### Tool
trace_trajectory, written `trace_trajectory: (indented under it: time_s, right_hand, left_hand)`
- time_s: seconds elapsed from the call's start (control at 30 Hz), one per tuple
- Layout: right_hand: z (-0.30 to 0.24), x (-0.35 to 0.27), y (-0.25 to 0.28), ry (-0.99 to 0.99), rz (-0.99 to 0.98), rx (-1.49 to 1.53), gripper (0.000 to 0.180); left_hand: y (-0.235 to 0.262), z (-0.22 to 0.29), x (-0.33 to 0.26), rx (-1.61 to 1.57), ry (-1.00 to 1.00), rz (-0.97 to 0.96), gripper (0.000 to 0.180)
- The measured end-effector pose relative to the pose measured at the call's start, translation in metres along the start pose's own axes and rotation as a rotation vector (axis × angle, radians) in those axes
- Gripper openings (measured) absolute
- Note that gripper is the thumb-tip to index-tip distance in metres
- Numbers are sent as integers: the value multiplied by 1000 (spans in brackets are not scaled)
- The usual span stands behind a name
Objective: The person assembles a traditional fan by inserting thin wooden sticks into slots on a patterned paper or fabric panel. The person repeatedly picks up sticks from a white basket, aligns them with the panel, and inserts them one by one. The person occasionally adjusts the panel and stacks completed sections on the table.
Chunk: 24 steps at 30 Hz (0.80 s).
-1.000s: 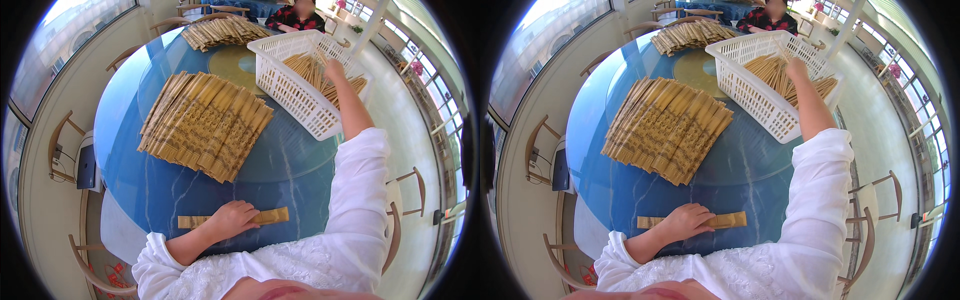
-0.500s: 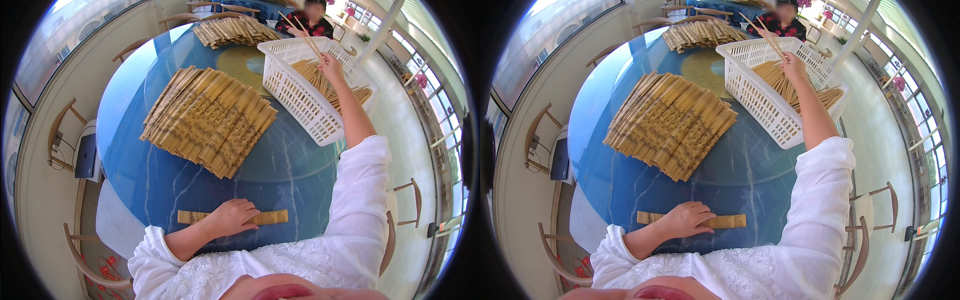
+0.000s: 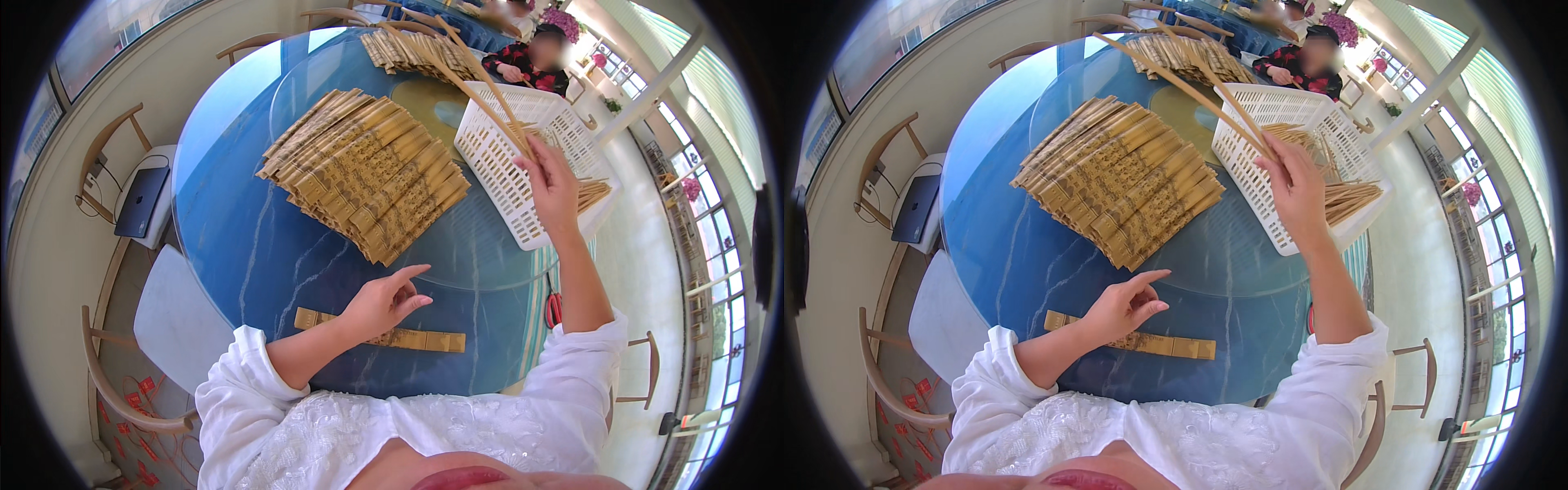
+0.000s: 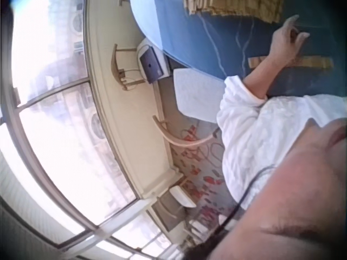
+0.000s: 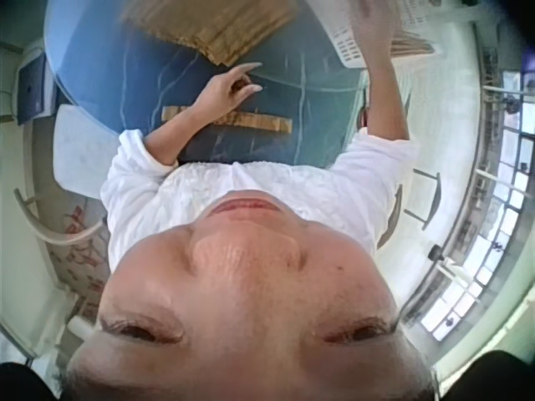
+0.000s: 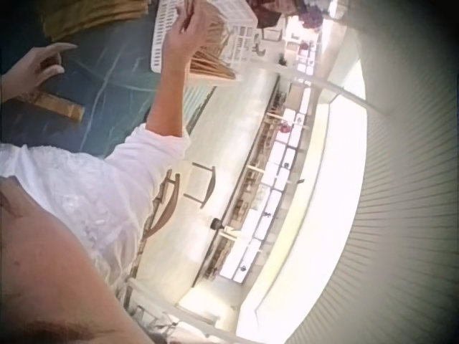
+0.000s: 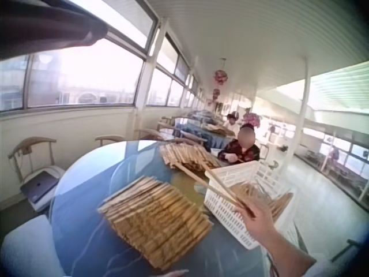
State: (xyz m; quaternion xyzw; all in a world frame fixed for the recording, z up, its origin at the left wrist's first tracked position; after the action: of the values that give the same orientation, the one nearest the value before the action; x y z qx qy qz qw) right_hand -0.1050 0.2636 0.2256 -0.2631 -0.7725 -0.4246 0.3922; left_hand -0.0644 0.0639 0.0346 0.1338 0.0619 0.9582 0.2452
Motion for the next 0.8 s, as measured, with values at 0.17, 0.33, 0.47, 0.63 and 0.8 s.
trace_trajectory:
  time_s: [0.17,0.33,0.47,0.63,0.8]
  right_hand:
    - [-49,-138,-5,-237,-256,230,32]
    - [-47,-196,-9,-324,-375,211,31]
    - [-24,-207,-15,-573,-385,414,28]
    - [39,-241,-26,-1014,-143,678,25]
    - [50,-248,-24,-1118,3,1066,28]
  left_hand:
    - [14,-4,4,-556,58,214,39]
    - [16,-5,7,-613,139,180,38]
    - [15,-11,9,-586,168,163,36]
    - [8,-20,12,-627,213,168,36]
    - [11,-19,13,-723,259,155,38]
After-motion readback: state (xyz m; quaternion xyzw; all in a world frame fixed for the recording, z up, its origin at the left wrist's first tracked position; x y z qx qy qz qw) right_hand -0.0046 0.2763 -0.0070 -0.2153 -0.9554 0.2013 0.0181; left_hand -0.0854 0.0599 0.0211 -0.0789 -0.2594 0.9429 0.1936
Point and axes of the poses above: each hand's wrist, its own x-axis towards the middle knuckle, its own y-axis out of the back of the hand, z = x × y, the point moved 9 cm from there along x, towards the middle knuckle, and after that the axes turned 14 degrees about z, right-handed, at the moved point
